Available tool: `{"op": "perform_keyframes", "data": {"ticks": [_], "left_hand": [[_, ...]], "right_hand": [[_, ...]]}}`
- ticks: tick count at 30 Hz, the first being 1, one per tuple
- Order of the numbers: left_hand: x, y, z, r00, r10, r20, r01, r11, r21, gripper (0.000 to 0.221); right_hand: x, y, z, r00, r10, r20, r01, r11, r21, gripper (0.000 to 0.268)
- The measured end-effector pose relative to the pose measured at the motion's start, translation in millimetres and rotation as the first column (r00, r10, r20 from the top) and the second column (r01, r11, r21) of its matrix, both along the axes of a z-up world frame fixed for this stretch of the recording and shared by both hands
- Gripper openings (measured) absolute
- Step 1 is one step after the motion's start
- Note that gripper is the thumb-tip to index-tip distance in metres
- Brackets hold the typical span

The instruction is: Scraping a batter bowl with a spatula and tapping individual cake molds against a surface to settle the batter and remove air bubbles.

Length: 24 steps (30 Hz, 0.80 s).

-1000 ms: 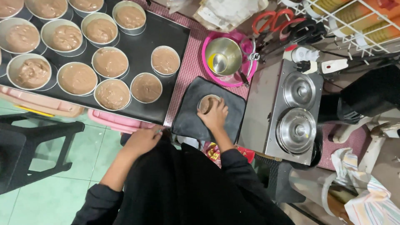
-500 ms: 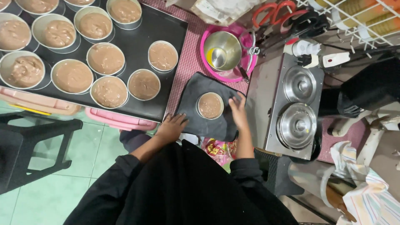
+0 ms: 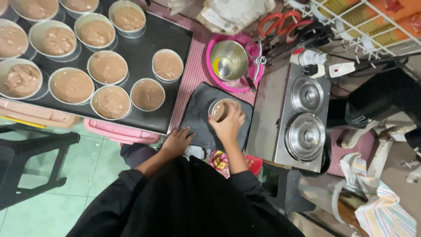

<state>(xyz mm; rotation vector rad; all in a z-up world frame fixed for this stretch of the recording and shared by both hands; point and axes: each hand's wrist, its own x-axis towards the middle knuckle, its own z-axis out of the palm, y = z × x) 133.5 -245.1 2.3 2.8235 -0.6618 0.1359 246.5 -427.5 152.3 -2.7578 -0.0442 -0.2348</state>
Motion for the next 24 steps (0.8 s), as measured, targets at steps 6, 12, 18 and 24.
{"op": "perform_keyframes", "data": {"ticks": [6,12,18,24], "left_hand": [[-4.1,5.1,-16.7,0.992,0.021,0.122,-0.017,0.999,-0.036,0.038],[-8.3,-2.2,-17.8,0.980,0.034,0.197,-0.027,0.999,-0.039,0.038],[-16.1,-5.9,-21.6,0.994,0.039,0.102,-0.037,0.999,-0.022,0.038],[5.9,8.0,12.9,0.947,0.000,-0.321,0.021,0.998,0.062,0.054]], "right_hand": [[8.4,-0.7,-26.7,0.992,0.024,0.124,-0.022,1.000,-0.020,0.086],[4.6,-3.2,-30.4,0.999,0.029,0.041,-0.025,0.995,-0.092,0.092],[-3.2,-1.4,-39.2,0.995,0.038,-0.096,-0.047,0.995,-0.093,0.094],[15.4,6.0,-54.4,0.997,0.052,-0.060,-0.058,0.994,-0.095,0.095]]}}
